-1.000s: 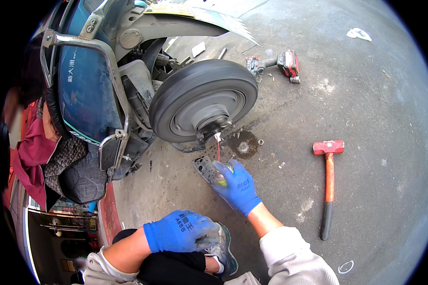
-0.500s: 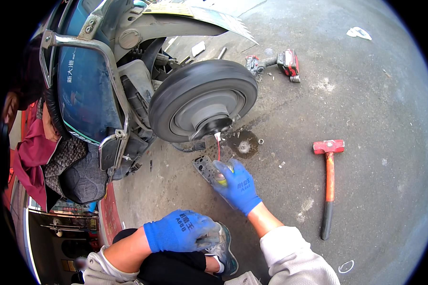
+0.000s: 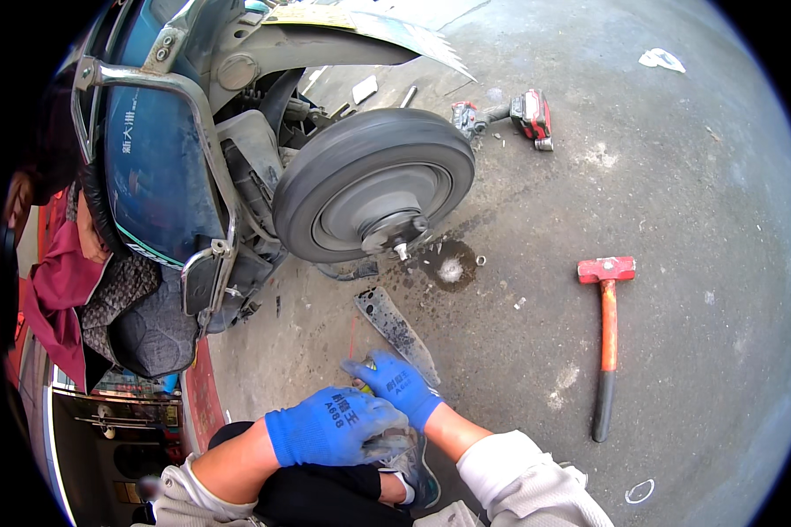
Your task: The person removes a motorcycle wheel hub using a hammer and spray lubricant, then disassembles the hub with a cordless impact wrench and hand tools. They separate internal components and place them on the floor.
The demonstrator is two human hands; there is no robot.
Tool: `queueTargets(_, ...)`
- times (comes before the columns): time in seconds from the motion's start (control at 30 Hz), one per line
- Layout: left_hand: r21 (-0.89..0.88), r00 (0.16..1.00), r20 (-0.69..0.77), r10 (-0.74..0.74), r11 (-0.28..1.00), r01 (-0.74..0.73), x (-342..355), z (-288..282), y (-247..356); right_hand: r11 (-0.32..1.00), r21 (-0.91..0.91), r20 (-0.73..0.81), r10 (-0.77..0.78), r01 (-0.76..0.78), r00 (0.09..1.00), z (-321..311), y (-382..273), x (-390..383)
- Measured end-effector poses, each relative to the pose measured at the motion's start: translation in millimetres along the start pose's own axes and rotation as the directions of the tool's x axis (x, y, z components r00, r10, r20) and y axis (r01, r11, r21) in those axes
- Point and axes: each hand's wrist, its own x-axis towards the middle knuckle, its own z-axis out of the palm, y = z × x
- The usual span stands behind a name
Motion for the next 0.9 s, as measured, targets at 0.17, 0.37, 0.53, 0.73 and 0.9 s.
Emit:
queueTargets(0.17,-0.027,1.000,-0.013,-0.018,0.999,0.017,-1.6,3.6,-2.3,1.000,0.004,-0.042,0.001,0.000,0.999,-4.7,7.5,2.1)
queueTargets(0.37,-0.030,1.000,-0.014,-0.011,0.999,0.010,-0.7,1.1,-0.2,0.999,-0.026,-0.069,0.030,-0.032,0.997,-11.3,5.3,1.3)
queueTargets(0.53,-0.034,1.000,-0.015,-0.010,0.999,0.010,0.4,3.4,-0.9,0.999,-0.027,-0.091,0.015,-0.018,0.996,-7.8,8.4,0.1)
queueTargets(0.73,-0.033,1.000,-0.009,-0.015,0.999,0.015,-1.3,2.7,-1.3,0.999,-0.009,-0.082,0.040,-0.040,0.996,-5.9,10.2,0.2)
queueTargets(0.9,-0.018,0.999,0.014,-0.032,0.999,0.032,0.3,0.5,0.5,0.999,-0.033,-0.035,0.038,-0.039,0.999,3.1,18.5,-3.8)
